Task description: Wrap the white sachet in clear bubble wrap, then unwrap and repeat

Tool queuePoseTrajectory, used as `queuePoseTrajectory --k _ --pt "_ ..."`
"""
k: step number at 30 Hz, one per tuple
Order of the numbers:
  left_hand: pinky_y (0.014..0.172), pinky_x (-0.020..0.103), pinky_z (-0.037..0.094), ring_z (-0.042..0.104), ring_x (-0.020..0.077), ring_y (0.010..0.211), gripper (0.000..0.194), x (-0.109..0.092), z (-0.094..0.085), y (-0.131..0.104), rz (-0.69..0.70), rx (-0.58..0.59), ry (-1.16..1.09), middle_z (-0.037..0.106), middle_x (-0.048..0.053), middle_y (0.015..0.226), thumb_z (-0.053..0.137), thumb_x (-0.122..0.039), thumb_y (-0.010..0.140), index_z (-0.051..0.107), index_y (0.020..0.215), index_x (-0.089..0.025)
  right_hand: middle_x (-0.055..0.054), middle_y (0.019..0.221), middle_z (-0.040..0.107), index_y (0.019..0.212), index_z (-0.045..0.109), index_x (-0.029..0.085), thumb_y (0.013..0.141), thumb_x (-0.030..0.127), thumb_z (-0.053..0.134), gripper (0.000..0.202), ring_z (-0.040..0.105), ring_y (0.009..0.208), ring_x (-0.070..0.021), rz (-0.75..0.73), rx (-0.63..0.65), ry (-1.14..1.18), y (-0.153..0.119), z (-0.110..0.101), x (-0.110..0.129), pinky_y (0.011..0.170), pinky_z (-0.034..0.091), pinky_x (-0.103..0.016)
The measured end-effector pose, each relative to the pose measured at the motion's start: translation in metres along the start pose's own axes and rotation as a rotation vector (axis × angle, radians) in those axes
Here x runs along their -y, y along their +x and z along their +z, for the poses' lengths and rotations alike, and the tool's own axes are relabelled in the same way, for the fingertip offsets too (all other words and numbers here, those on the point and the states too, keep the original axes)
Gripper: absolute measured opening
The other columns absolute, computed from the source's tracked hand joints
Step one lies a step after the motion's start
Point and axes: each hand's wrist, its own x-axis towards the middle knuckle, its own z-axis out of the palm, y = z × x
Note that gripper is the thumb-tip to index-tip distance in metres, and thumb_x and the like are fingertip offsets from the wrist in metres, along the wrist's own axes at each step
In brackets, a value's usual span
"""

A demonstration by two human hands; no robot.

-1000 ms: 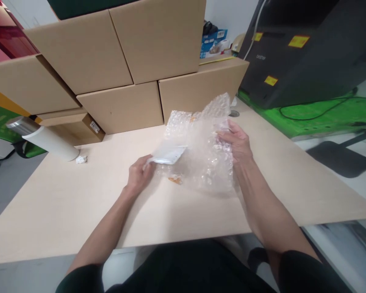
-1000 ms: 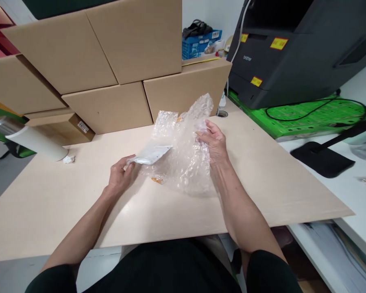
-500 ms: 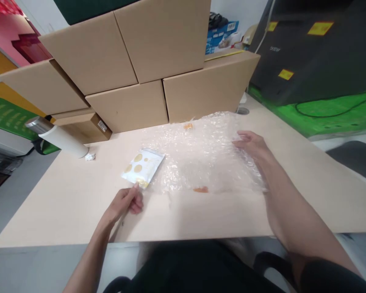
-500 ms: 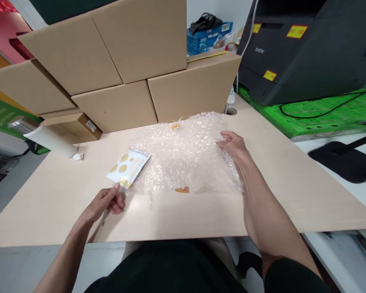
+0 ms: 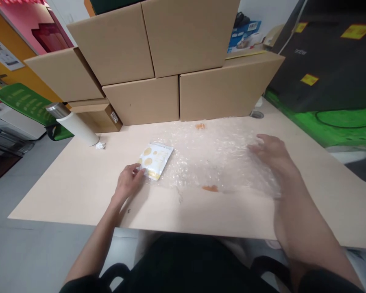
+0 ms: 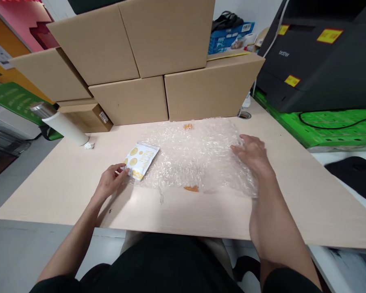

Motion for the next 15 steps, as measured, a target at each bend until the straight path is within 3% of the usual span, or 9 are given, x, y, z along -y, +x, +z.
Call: queuePoseTrajectory --k 3,5,6,8,11,12,15 --pt "0.089 0.043 0.051 0.065 0.0242 0.085 0.067 0.002 -0.001 -0.004 -0.054 -0.058 0.037 0.054 0.014 0.115 0.05 -0.062 0.089 0.06 0.134 -0.014 -0.023 0.14 0.054 0.123 0.064 0.018 0.082 0.03 0.063 0.043 0.043 0.134 -0.0372 -0.214 -0.154 -0.063 -0.019 -0.017 0.031 0.106 0.033 -0.057" --pt "0.093 0.044 0.05 0.065 0.0257 0.089 0.066 0.005 -0.002 0.0 -0.066 -0.054 0.042 0.052 0.014 0.115 0.049 -0.061 0.089 0.061 0.132 -0.013 -0.016 0.129 0.063 0.118 0.066 0.022 0.083 0.036 0.063 0.038 0.058 0.115 -0.0317 -0.312 -0.103 0.163 -0.038 -0.019 0.064 0.099 0.043 -0.053" --pt "0.094 0.044 0.05 0.065 0.0262 0.091 0.063 0.005 -0.002 0.003 -0.063 -0.035 0.038 0.052 0.014 0.114 0.049 -0.06 0.089 0.063 0.128 -0.013 -0.013 0.121 0.067 0.112 0.068 0.024 0.082 0.04 0.064 0.034 0.063 0.102 -0.0287 -0.313 0.009 0.314 -0.049 -0.014 0.082 0.094 0.047 -0.05" --pt "0.094 0.043 0.049 0.063 0.0265 0.094 0.055 0.006 0.0 0.01 -0.057 -0.012 0.017 0.053 0.014 0.111 0.053 -0.057 0.087 0.067 0.118 -0.013 -0.008 0.107 0.071 0.103 0.071 0.024 0.079 0.044 0.07 0.031 0.065 0.094 -0.0251 -0.281 0.366 0.588 -0.073 0.006 0.115 0.087 0.051 -0.045" --pt "0.091 0.04 0.047 0.062 0.0258 0.093 0.039 0.005 0.004 0.015 -0.072 -0.054 -0.105 0.057 0.01 0.1 0.063 -0.05 0.08 0.068 0.097 -0.015 -0.007 0.097 0.073 0.095 0.071 0.022 0.068 0.032 0.083 0.031 0.066 0.077 -0.0204 -0.017 0.8 0.823 -0.107 0.054 0.148 0.063 0.053 -0.032" --pt "0.087 0.038 0.047 0.061 0.0251 0.091 0.035 0.004 0.005 0.015 -0.075 -0.071 -0.156 0.059 0.008 0.095 0.065 -0.048 0.077 0.067 0.09 -0.016 -0.006 0.093 0.073 0.093 0.069 0.022 0.067 0.026 0.083 0.03 0.065 0.071 -0.0178 0.075 0.866 0.857 -0.116 0.071 0.155 0.057 0.05 -0.029" --pt "0.072 0.032 0.046 0.06 0.0206 0.076 0.03 0.003 0.01 0.01 -0.083 -0.08 -0.285 0.061 0.003 0.078 0.069 -0.047 0.074 0.062 0.078 -0.019 -0.001 0.072 0.069 0.091 0.067 0.019 0.069 0.013 0.078 0.025 0.06 0.055 -0.012 0.257 0.882 0.966 -0.13 0.107 0.169 0.045 0.043 -0.021"
